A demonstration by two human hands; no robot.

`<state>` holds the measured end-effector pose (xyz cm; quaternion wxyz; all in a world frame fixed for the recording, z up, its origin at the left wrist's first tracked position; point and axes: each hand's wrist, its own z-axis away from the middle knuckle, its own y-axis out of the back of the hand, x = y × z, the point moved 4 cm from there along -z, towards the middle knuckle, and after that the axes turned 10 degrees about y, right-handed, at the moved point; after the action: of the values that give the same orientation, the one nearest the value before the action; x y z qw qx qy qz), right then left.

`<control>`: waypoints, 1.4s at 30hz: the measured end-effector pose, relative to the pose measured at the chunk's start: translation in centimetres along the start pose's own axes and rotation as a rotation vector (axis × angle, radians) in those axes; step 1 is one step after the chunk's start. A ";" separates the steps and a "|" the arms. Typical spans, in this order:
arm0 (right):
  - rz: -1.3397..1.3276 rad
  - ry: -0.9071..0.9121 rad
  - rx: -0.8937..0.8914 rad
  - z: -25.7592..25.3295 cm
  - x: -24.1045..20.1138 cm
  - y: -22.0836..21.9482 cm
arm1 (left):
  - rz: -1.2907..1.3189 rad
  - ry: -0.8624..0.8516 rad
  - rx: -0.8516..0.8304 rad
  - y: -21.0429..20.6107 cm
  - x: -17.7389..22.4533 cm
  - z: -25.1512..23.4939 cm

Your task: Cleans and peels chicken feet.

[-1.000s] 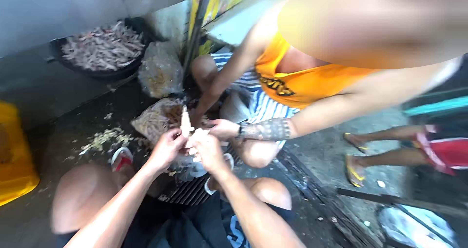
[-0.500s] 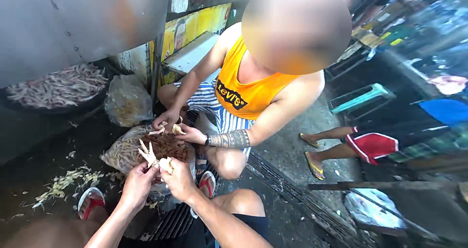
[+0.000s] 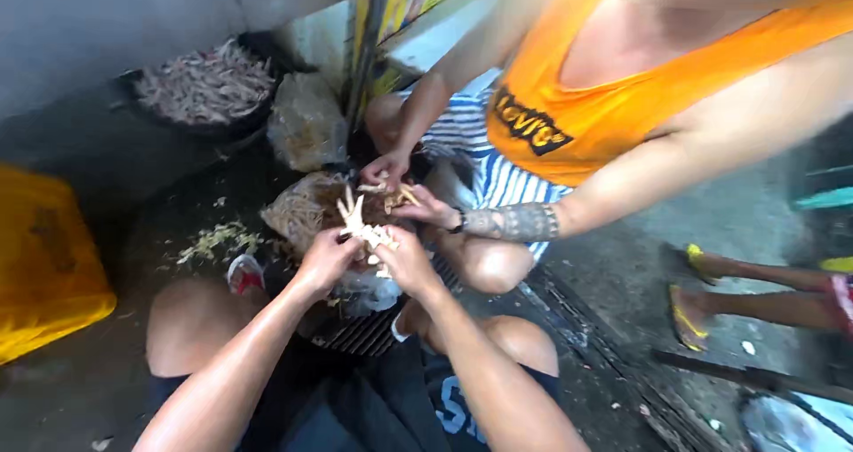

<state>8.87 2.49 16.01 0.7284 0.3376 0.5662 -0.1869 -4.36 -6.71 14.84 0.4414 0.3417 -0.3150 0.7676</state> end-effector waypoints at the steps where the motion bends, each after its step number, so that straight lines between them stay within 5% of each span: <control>1: -0.128 -0.007 0.003 -0.1 0.5 -0.3 | -0.016 -0.021 0.007 0.2 -0.2 -0.2; 5: -0.377 0.013 0.038 -0.1 1.0 -0.8 | -0.205 -0.087 0.061 0.7 0.3 0.1; 12: 0.038 0.020 0.057 -0.2 0.3 -0.7 | -0.423 -0.110 0.022 -0.3 -0.4 0.3; 27: 0.181 0.043 -0.007 0.1 -0.7 0.4 | -0.760 -0.014 -0.043 0.3 0.2 -0.4; 42: -0.684 0.092 0.321 -0.4 0.4 1.9 | -0.822 -0.039 -0.010 0.7 1.1 -0.9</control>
<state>9.95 4.19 16.15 0.5355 0.2471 0.6419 -0.4900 -5.59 -5.79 15.09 0.7070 0.4514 -0.1642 0.5191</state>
